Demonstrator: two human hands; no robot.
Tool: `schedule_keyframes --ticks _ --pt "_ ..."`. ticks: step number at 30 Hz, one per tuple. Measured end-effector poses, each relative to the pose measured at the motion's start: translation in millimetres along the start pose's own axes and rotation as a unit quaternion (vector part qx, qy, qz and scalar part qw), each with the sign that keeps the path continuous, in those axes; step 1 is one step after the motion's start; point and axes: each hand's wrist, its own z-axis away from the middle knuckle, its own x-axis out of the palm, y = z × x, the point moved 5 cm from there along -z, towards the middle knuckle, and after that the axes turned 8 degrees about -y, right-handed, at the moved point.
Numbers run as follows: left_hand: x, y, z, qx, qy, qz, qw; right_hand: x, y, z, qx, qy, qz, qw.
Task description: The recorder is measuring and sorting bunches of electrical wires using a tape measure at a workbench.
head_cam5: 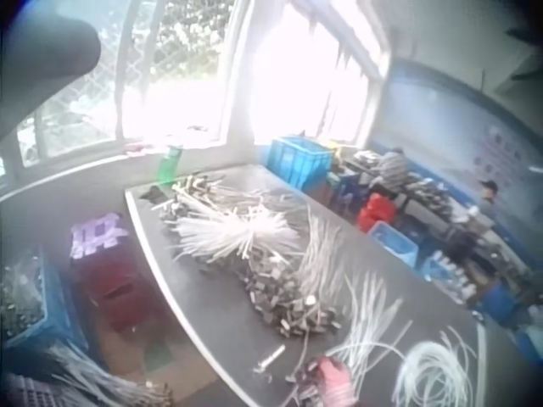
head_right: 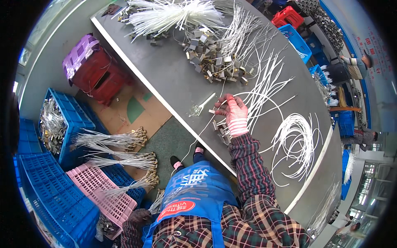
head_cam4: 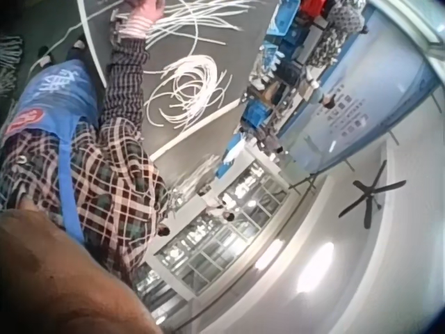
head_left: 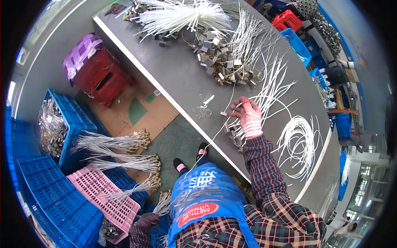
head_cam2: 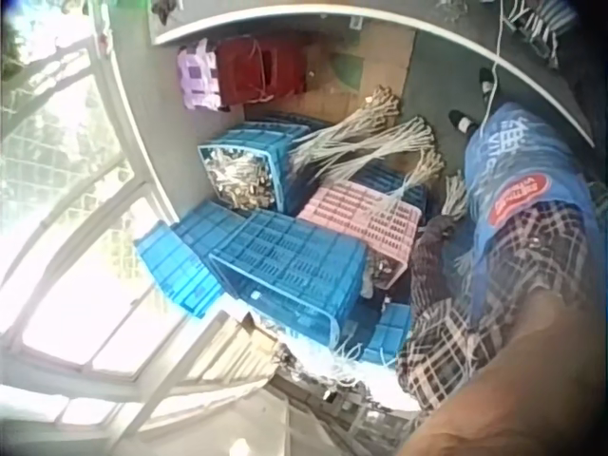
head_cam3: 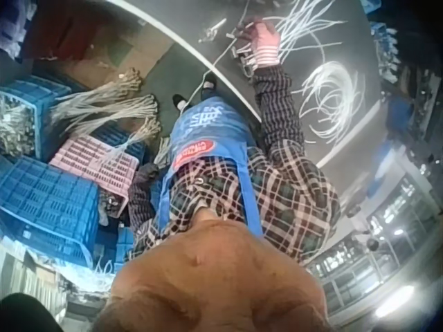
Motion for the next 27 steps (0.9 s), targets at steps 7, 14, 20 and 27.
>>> schedule_keyframes --ticks 7,14,20,27 --pt "2.7 37.8 -1.8 -0.042 0.04 0.299 0.953 -18.0 7.2 8.2 0.038 0.039 0.013 0.998" --pt "3.0 53.6 0.1 -0.166 0.085 0.405 0.895 -27.6 3.5 11.1 0.041 0.056 0.034 0.997" --pt "-4.5 60.0 -13.8 -0.075 0.038 0.267 0.96 -7.9 40.7 44.6 0.146 -0.11 -0.022 0.983" --pt "3.7 83.7 -11.1 -0.183 0.087 0.428 0.881 -17.5 34.7 51.9 0.123 -0.057 -0.058 0.989"
